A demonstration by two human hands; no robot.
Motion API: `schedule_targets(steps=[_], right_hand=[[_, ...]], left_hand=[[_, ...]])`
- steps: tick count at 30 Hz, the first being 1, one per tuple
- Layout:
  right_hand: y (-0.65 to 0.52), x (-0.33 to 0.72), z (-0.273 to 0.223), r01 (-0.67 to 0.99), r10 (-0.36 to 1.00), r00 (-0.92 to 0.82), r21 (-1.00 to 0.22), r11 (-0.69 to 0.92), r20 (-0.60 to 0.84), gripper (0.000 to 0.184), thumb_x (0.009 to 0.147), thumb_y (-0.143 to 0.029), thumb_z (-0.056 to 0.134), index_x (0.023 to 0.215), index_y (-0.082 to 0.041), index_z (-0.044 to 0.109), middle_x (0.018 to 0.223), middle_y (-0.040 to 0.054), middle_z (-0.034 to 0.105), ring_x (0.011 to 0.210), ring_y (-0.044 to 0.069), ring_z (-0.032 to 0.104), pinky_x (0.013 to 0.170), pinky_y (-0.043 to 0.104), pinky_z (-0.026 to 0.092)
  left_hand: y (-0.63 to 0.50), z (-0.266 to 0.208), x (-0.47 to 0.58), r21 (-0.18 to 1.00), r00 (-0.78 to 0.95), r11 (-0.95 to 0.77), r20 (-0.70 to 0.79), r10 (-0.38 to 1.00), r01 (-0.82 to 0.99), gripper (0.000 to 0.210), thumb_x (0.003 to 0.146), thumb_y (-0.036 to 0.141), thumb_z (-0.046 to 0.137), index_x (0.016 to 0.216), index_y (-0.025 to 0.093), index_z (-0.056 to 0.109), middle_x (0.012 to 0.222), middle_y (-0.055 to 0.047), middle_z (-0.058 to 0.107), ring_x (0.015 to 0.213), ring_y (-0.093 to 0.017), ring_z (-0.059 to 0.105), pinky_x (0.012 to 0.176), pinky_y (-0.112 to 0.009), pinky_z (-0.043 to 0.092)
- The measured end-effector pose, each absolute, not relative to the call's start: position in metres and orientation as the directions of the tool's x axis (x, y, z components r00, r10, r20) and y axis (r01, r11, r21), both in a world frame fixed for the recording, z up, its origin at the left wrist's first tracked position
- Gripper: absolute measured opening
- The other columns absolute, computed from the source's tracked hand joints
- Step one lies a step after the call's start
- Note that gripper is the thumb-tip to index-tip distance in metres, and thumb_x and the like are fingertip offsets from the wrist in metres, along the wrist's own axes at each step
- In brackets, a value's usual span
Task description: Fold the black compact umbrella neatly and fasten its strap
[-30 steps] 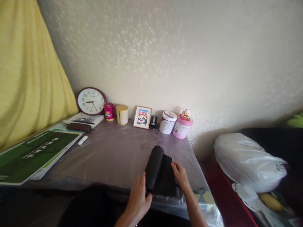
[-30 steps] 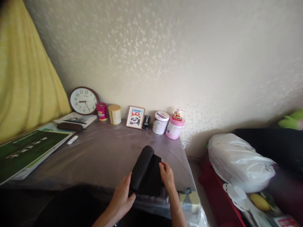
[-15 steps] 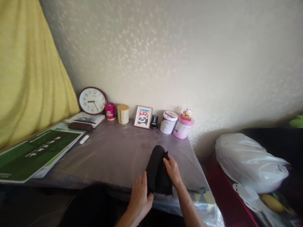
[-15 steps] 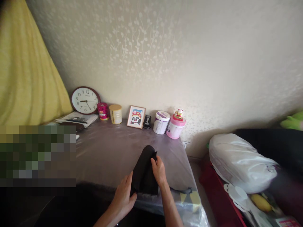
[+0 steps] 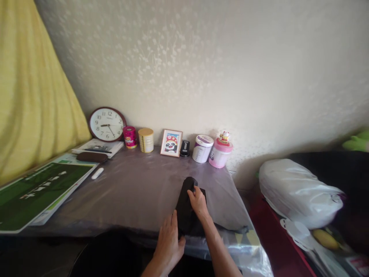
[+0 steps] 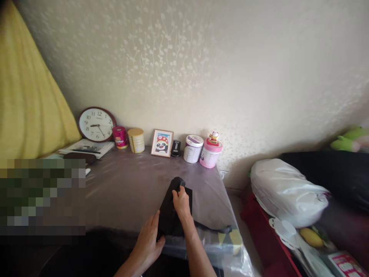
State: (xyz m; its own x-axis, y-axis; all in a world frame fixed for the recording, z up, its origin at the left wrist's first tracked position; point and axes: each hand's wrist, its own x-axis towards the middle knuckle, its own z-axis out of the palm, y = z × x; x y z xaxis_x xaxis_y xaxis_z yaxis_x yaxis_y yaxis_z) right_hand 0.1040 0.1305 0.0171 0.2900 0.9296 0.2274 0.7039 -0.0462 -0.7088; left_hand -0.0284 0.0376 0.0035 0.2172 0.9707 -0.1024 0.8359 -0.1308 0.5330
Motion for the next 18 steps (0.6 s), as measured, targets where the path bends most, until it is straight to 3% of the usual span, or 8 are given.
schedule_targets(steps=[10,16,18], right_hand=[[0.1308,0.0965,0.0219,0.728,0.936,0.289,-0.681,-0.08,0.2,0.033,0.079,-0.025,0.051,0.107,-0.01,0.057,0.066,0.007,0.068,0.065,0.021,0.065,0.055,0.025,0.041],[0.1291,0.0962,0.0205,0.703,0.928,0.284,-0.711,-0.032,0.239,0.031,0.077,-0.025,0.051,0.105,-0.013,0.059,0.057,0.0011,0.064,0.056,0.018,0.062,0.05,0.024,0.038],[0.1288,0.0965,0.021,0.69,0.929,0.286,-0.724,-0.029,0.235,0.031,0.076,-0.024,0.052,0.105,-0.013,0.059,0.054,-0.0004,0.063,0.054,0.017,0.061,0.049,0.023,0.038]], left_hand=[[0.0366,0.0079,-0.03,0.444,0.233,-0.153,-0.129,0.964,0.883,0.073,0.071,0.016,0.043,0.137,0.001,0.018,0.136,-0.019,0.038,0.126,-0.027,0.036,0.101,-0.037,0.03],[0.0366,0.0048,-0.0311,0.432,0.226,-0.172,-0.078,0.971,0.885,0.074,0.067,0.017,0.045,0.136,0.004,0.022,0.149,-0.016,0.011,0.135,-0.026,0.02,0.106,-0.035,0.026],[0.0369,0.0031,-0.0307,0.451,0.232,-0.17,-0.085,0.969,0.876,0.075,0.066,0.018,0.044,0.136,0.004,0.022,0.148,-0.016,0.015,0.135,-0.025,0.02,0.107,-0.035,0.023]])
